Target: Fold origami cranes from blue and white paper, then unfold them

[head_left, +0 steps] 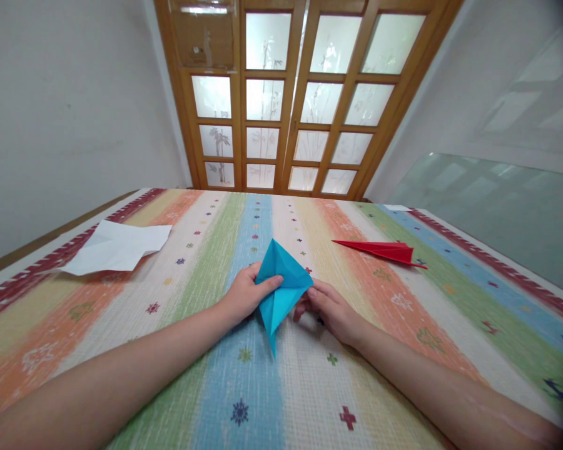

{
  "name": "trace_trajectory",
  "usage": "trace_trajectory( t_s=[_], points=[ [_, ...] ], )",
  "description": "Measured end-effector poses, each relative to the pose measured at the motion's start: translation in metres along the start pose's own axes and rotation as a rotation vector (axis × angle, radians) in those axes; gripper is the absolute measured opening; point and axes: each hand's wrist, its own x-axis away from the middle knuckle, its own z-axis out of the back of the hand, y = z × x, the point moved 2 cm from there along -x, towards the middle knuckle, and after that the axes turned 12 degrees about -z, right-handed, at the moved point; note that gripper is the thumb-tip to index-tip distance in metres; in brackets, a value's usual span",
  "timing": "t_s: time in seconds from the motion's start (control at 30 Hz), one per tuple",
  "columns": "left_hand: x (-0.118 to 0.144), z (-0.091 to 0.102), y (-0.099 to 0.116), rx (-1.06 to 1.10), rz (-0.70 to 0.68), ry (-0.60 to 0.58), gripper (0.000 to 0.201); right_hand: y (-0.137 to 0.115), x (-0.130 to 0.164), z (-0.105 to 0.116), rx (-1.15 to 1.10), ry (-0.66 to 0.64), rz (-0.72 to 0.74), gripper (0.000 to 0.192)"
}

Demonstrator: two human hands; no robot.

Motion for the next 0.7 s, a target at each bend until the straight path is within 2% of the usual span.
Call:
trace_trajectory(
  t_s=[0.3,0.43,0.6,0.7],
  points=[
    [-0.0004,0.0004,-0.0011,0.004,-0.018,-0.015,0.046,0.0086,-0.0033,0.0029,-0.093,0.029,-0.071,0.052],
    [-0.0005,0.0000,-0.0019,-0.047,-0.052,-0.041,0.043,0.0089,-0.0034,0.0019,-0.145,0.043,-0.107,0.059],
    [-0.0008,0.0004,0.0002,-0.173,-0.122,-0.039,0.035,0.0058,-0.0009,0.0004,-0.042,0.051,-0.102,0.046],
    [-0.0012,0.0008,0.0031,-0.212,-0.149,-0.014,0.030,0.0011,0.0005,-0.0027,0.017,0.041,-0.079,0.045]
  ],
)
